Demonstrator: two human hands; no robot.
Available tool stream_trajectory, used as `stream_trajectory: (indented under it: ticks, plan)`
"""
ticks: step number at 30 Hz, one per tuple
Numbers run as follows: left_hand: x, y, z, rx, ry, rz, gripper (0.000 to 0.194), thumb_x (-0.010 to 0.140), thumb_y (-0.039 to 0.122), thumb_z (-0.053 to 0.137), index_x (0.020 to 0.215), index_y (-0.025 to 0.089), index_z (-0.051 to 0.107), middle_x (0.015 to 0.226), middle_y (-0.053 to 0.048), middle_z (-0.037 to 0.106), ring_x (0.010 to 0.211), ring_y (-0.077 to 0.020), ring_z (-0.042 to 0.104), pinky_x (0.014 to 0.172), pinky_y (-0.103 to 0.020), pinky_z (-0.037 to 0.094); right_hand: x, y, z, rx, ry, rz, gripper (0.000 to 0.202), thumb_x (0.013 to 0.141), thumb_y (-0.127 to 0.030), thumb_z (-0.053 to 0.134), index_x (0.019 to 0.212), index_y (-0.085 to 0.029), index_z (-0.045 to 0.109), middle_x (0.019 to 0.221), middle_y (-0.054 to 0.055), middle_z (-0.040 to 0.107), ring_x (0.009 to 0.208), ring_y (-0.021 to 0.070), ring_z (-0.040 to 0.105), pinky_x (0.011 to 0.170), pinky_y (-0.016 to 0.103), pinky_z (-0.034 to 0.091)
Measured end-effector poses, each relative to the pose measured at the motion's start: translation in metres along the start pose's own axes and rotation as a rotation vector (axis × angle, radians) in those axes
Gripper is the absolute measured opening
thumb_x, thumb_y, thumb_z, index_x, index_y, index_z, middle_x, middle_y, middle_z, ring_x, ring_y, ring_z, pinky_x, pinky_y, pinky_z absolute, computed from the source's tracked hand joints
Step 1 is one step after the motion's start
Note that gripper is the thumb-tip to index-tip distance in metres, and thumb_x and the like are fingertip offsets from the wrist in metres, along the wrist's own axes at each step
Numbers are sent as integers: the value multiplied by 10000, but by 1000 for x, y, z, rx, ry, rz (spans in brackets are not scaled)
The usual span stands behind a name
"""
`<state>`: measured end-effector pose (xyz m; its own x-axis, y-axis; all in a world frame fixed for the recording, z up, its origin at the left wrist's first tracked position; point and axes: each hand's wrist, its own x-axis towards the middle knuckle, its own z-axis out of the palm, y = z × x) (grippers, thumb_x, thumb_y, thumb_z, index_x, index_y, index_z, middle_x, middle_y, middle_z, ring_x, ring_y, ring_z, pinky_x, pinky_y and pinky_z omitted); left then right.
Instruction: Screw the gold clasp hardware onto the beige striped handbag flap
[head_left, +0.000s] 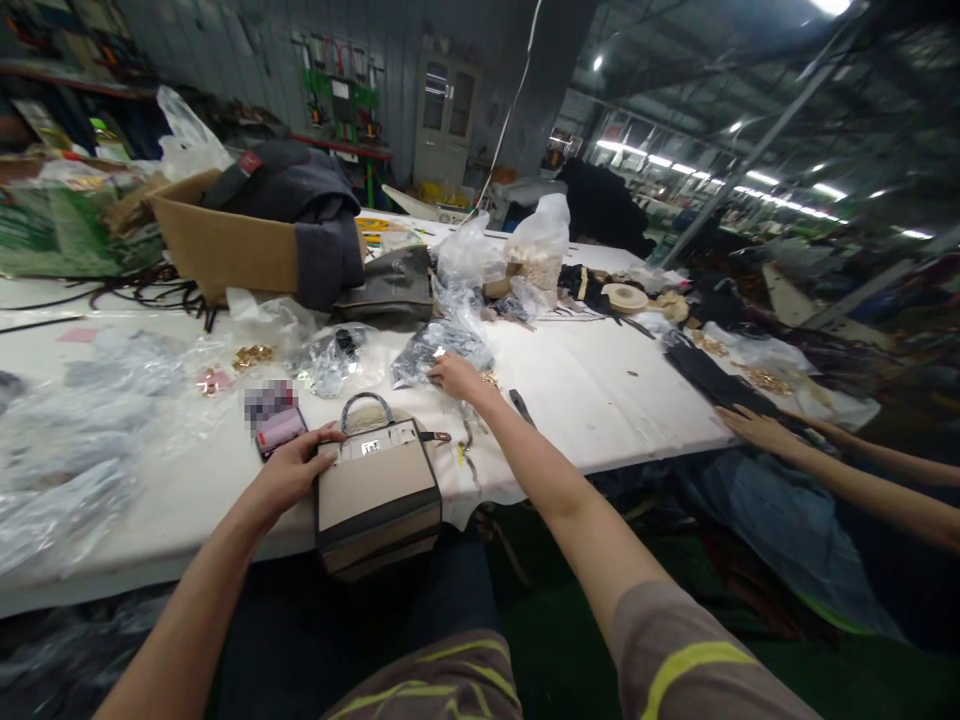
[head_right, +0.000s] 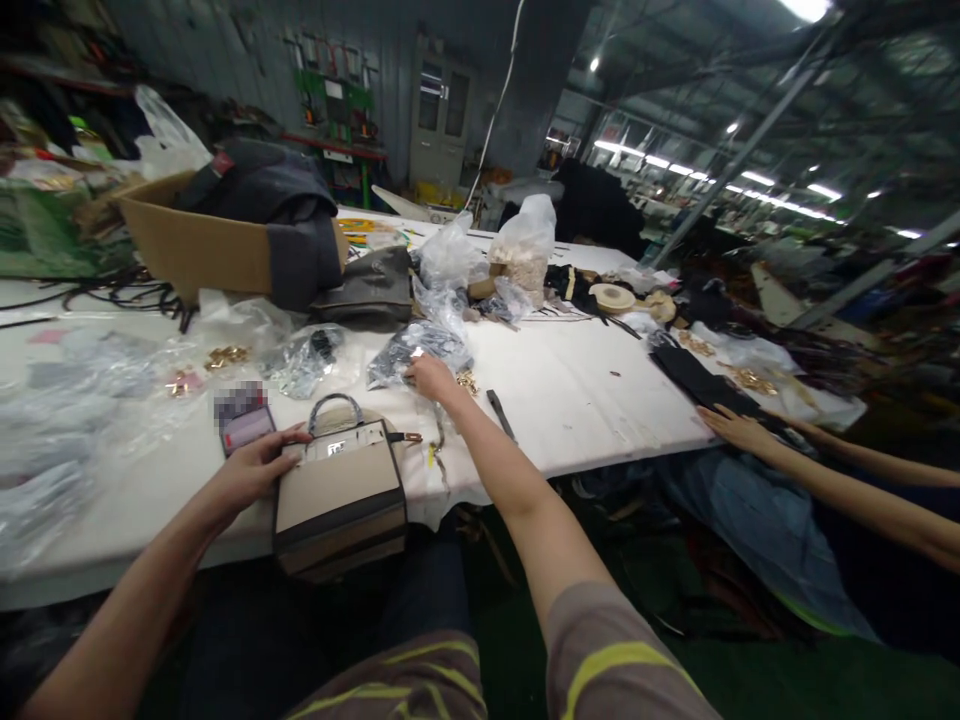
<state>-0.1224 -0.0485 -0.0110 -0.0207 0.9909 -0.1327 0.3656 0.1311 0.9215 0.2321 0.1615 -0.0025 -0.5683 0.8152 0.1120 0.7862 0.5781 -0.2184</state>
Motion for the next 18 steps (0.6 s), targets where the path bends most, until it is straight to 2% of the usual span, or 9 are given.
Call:
stream_trajectory:
  ticks: [3, 9, 14, 18]
  plan:
    - [-1, 0, 0, -18, -6, -18, 644, 698, 647, 855, 1178, 219, 875, 1652, -155, 687, 1582, -446, 590, 1418, -572, 324, -1, 5, -2, 22, 16, 29, 254, 1005, -150, 698, 1043, -213, 941, 1136, 117, 849, 1101, 277, 694, 928, 335, 486]
    - [1, -2, 0, -22, -40, -9, 637, 727, 639, 842, 1210, 225, 867, 1703, -149, 639, 1612, -435, 561, 1425, -551, 311, -5, 13, -12, 65, 78, 102, 288, 1040, -150, 662, 1098, -226, 934, 1196, 127, 847, 1183, 297, 701, 1024, 365, 508]
    - [2, -6, -1, -1, -28, -8, 638, 732, 646, 840, 1223, 240, 865, 1699, -144, 644, 1614, -446, 555, 1422, -568, 316, -4, 13, -16, 120, 102, 143, 333, 1060, -149, 651, 1293, -177, 886, 1296, 148, 837, 1234, 283, 711, 1112, 359, 512]
    - [4, -7, 0, 14, -17, -26, 647, 708, 649, 835, 1211, 244, 875, 1712, -137, 630, 1588, -464, 581, 1415, -579, 336, -8, 11, -18, 198, 113, 165, 289, 1057, -144, 649, 1196, -167, 901, 1262, 129, 860, 1184, 258, 746, 1110, 341, 530]
